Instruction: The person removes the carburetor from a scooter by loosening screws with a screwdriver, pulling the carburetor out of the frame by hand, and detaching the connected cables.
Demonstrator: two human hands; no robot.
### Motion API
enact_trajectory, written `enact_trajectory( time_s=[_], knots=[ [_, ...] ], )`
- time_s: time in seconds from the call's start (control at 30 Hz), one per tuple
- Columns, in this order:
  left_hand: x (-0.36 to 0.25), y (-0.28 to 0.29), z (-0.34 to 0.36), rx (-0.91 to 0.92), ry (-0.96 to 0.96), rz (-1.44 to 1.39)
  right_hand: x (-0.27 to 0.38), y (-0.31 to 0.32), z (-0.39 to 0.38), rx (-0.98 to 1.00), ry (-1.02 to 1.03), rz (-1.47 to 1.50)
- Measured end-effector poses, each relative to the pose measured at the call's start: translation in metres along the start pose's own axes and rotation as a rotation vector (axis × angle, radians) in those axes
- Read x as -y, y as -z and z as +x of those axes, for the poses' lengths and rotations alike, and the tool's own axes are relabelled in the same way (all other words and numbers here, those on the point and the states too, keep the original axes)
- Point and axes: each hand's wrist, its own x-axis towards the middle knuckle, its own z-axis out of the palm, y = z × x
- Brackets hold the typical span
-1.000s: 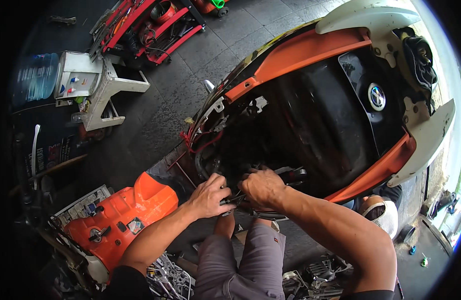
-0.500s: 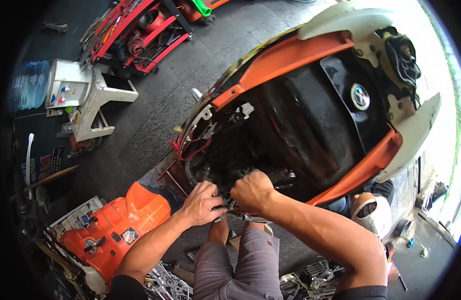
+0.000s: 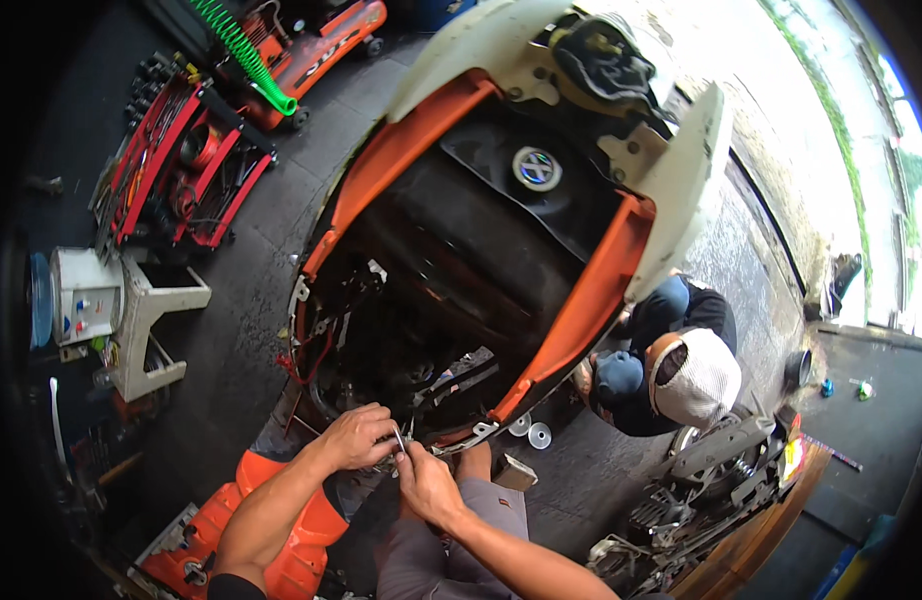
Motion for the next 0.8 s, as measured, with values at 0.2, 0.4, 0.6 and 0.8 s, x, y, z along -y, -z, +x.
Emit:
enact_trajectory(
  time_s=[0.2, 0.4, 0.6, 0.8],
  knots=[
    [0.021, 0.01, 0.011, 0.202, 0.026, -0.141, -0.017, -0.042, -0.006, -0.206, -0.153, 0.187],
    [0.028, 0.019, 0.023, 0.362, 0.225, -0.291, -0.014, -0.062, 0.013, -0.393, -0.208, 0.322],
    [0.03, 0.023, 0.036, 0.441, 0.393, -0.378, -0.025, -0.072, 0.023, -0.558, -0.111, 0.246],
    [0.014, 0.027, 0.057, 0.599, 0.475, -0.273, -0.035, -0.072, 0.019, -0.628, 0.043, 0.054]
  ],
)
